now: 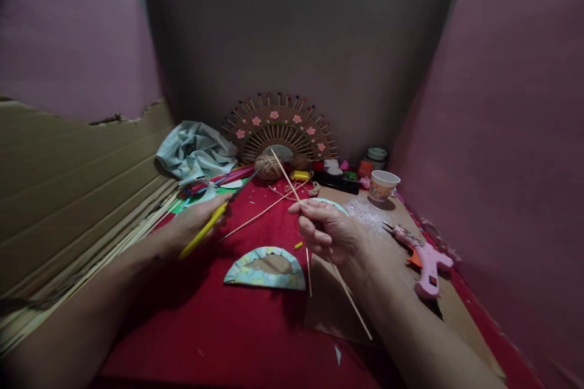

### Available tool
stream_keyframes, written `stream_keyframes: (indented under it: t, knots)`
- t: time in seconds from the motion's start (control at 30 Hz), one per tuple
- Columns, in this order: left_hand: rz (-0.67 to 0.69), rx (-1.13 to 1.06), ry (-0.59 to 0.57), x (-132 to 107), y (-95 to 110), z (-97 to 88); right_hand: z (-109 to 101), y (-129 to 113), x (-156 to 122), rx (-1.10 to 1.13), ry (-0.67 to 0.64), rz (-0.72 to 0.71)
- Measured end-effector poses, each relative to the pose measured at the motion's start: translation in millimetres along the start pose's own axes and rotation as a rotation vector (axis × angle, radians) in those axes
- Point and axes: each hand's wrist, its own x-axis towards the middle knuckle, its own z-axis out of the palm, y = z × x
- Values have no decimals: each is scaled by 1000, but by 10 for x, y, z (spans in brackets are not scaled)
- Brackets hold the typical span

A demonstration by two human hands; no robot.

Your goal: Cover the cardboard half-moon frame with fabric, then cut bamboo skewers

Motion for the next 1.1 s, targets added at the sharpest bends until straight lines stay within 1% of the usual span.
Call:
stream_keyframes:
  t: [0.03, 0.13, 0.17, 0.2, 0.23, 0.27, 0.3, 0.33, 0.37, 0.4, 0.43, 0.47, 0.53, 0.6, 0.73, 0.8, 0.9, 1.1]
  knots:
    - [-64, 88, -26, 32, -91, -15, 2, 3, -3, -32, 20, -9]
    - [-288, 426, -161, 101, -356, -41, 63, 34, -14, -160, 56, -25]
    - [-337, 514, -189, 109, -414, -49, 98, 46, -20, -200, 69, -31]
    - [-347, 571, -186, 110, -441, -57, 137, 58, -27, -231, 85, -37]
    - [-320, 603, -144, 104, -432, -66, 175, 68, -34, -256, 102, -39]
    - [-254, 606, -59, 92, -384, -71, 211, 78, -42, -274, 120, -34]
    - [-154, 579, 62, 76, -299, -71, 240, 89, -48, -290, 139, -24]
    - [-19, 520, 201, 58, -183, -61, 261, 101, -52, -303, 152, -11]
    - [121, 416, 349, 41, -48, -42, 274, 115, -53, -313, 156, 4]
    - [253, 334, 444, 25, 93, -13, 278, 132, -51, -319, 151, 17]
    - [391, 294, 483, 11, 227, 22, 276, 152, -45, -319, 137, 23]
    - [497, 282, 485, 1, 342, 60, 269, 175, -37, -311, 116, 20]
    - [609, 285, 451, -12, 493, 128, 250, 226, -16, -271, 70, 14]
    - [623, 294, 431, -18, 538, 173, 233, 278, 5, -196, 32, 28]
    - [577, 298, 457, -22, 487, 203, 232, 359, 20, -4, -45, 125]
    - [572, 302, 470, -27, 472, 206, 242, 384, 16, 67, -79, 149]
    - [542, 343, 471, -38, 485, 215, 250, 410, 8, 134, -97, 139]
    - [474, 472, 445, -61, 525, 262, 235, 439, 19, 200, -97, 129]
